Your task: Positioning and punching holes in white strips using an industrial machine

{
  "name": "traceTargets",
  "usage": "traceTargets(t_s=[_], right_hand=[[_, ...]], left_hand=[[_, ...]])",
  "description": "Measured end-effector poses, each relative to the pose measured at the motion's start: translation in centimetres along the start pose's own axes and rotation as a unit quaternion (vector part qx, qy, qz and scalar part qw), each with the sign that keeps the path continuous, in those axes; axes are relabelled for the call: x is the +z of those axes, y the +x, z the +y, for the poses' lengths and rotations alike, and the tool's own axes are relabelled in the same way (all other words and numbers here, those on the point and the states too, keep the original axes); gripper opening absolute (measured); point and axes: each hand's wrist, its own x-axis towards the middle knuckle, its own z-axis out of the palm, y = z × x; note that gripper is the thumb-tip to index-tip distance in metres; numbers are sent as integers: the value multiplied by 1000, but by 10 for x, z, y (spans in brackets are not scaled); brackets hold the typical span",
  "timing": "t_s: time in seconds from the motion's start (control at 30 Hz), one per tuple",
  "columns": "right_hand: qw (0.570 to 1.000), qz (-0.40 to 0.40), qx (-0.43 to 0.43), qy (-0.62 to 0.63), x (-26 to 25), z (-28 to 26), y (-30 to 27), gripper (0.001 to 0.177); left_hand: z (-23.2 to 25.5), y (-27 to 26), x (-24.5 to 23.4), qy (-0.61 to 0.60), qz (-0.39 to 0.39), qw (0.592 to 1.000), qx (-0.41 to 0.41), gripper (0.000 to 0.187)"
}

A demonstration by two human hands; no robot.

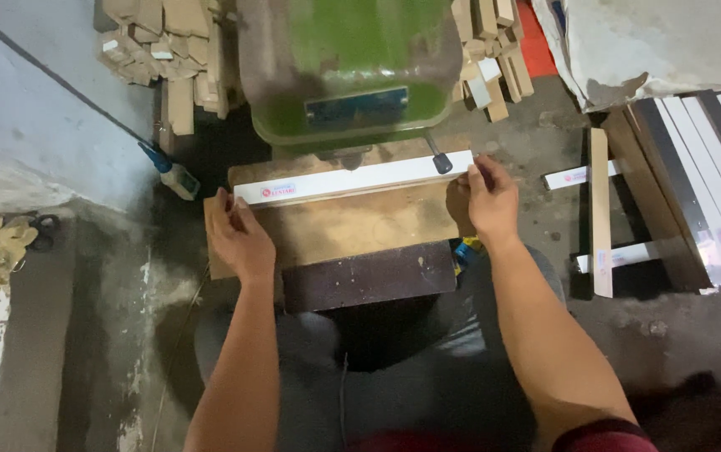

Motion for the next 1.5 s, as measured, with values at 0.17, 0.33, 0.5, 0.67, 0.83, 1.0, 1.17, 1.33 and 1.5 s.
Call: traceTargets(t_s=[0.17,0.33,0.5,0.67,0.83,1.0,1.17,1.33,1.5], right_hand=[[1000,-2,2,-4,6,-21,-12,32],[990,11,-85,-108,-8,-15,1,24],[986,-125,-74,-82,0,-126,-28,30],[942,-257,-78,-203,8,-191,-34,27],[888,-313,-11,-336,45,-191,-9,49],[916,-317,-75,-235,73,-197,3,30],[934,-299,-142,-136,84,-218,21,13],[936,-284,-206,-35,89,-240,21,10],[925,-256,-273,65,83,-257,16,27]], left_hand=[[13,-8,20,168,26,967,188,48],[22,-27,60,213,-77,936,270,37],[22,-19,70,131,-142,919,345,30],[28,-18,66,114,-160,924,329,26],[29,-15,66,95,-139,924,343,23],[33,-14,66,115,-121,924,345,23],[26,-15,71,106,-130,924,344,23],[21,-17,69,122,-140,920,346,24],[39,-13,58,140,-166,914,343,26]])
